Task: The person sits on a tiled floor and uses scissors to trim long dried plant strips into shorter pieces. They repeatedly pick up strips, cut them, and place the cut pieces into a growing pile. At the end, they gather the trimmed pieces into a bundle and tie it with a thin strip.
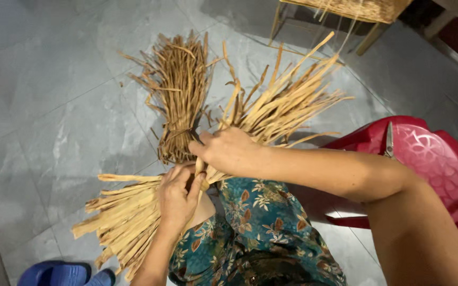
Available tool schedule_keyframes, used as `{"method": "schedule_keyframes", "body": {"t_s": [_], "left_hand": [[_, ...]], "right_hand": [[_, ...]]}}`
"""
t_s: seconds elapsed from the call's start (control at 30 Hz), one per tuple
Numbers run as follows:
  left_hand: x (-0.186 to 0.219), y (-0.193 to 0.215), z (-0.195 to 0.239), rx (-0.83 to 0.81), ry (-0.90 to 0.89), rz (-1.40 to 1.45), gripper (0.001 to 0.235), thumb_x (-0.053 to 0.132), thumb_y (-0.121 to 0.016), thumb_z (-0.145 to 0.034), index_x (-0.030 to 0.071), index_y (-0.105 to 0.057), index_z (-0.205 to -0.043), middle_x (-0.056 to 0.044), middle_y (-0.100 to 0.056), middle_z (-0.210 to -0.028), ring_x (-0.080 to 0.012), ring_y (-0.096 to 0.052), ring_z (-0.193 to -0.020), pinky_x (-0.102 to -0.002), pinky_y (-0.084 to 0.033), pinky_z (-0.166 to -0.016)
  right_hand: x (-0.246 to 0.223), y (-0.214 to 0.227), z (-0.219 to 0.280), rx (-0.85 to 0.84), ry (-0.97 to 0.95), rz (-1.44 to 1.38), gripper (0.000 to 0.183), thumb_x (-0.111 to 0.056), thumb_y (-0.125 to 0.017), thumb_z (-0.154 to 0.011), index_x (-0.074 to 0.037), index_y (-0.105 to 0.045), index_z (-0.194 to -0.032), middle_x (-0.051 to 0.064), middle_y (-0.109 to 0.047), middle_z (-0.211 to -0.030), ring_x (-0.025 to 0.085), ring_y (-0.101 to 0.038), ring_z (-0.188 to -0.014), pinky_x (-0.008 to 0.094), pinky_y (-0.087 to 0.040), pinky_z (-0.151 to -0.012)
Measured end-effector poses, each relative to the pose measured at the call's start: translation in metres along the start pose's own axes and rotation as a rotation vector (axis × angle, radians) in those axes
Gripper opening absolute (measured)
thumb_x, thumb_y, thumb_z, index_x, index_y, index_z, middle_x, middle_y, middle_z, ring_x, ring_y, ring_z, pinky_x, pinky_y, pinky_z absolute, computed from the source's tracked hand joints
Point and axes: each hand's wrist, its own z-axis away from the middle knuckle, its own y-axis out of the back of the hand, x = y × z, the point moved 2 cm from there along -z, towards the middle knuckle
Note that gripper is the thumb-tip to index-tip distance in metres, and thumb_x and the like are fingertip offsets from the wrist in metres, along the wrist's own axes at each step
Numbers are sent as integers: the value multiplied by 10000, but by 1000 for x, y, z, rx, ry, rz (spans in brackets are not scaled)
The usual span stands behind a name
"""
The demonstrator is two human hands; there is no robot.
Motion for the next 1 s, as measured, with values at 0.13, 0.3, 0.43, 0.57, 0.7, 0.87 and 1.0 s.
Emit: {"method": "schedule_keyframes", "body": {"t_s": [0.13, 0.3, 0.43, 0.57, 0.7, 0.87, 1.0], "left_hand": [[-5, -6, 2, -106, 437, 283, 224, 72, -739, -847, 122, -694, -1060, 9, -755, -1030, -168, -750, -926, -320, -569, -839], [-13, -7, 7, -79, 184, 221, 162, 60, -764, -817, 111, -789, -968, 9, -732, -1155, -182, -690, -1065, -329, -546, -905], [-22, -6, 8, -73, -52, 114, 216, 96, -721, -752, 50, -721, -964, -71, -683, -1193, -275, -622, -1220, -405, -468, -1028], [-24, -5, 8, -141, 49, 86, 311, 233, -832, -729, 36, -732, -949, -116, -657, -1088, -290, -611, -1059, -414, -473, -929], [-21, -11, 7, -152, 383, 51, 281, 229, -806, -850, 30, -681, -1004, -113, -643, -995, -263, -680, -907, -377, -552, -812], [-16, 2, 8, 73, 222, 380, 403, 195, -781, -909, 32, -550, -1196, -155, -614, -1203, -289, -673, -1062, -364, -577, -860], [-12, 12, 12, 75, 70, 106, 316, 184, -808, -907, 17, -614, -1091, -196, -603, -1193, -365, -644, -1069, -426, -539, -895]], "right_hand": [[-14, -4, 25, -457, -129, -33, 167, -134, -620, -906, -14, -661, -1015, 157, -708, -821, 303, -726, -696, 452, -574, -548], [-25, -12, 23, -873, -223, -470, 267, -274, -588, -1010, -19, -667, -1003, 131, -709, -783, 245, -716, -668, 434, -549, -608], [-14, -15, 15, -625, -185, -696, 241, -243, -663, -921, -93, -694, -1107, 81, -714, -787, 209, -685, -685, 398, -531, -627], [-8, -30, 2, -367, -165, -657, 170, -271, -712, -894, -123, -775, -947, 95, -682, -831, 213, -675, -715, 395, -537, -634], [-3, -46, 1, -73, -196, -766, 177, -292, -774, -892, -117, -747, -905, 86, -673, -847, 216, -684, -751, 367, -549, -672], [4, -68, 3, -136, -560, -990, 171, -241, -707, -933, -91, -641, -981, 48, -735, -849, 218, -722, -791, 334, -569, -694], [3, -56, 12, -38, -358, -545, 175, -230, -763, -919, -82, -689, -978, 72, -699, -952, 264, -701, -828, 401, -556, -728]]}}
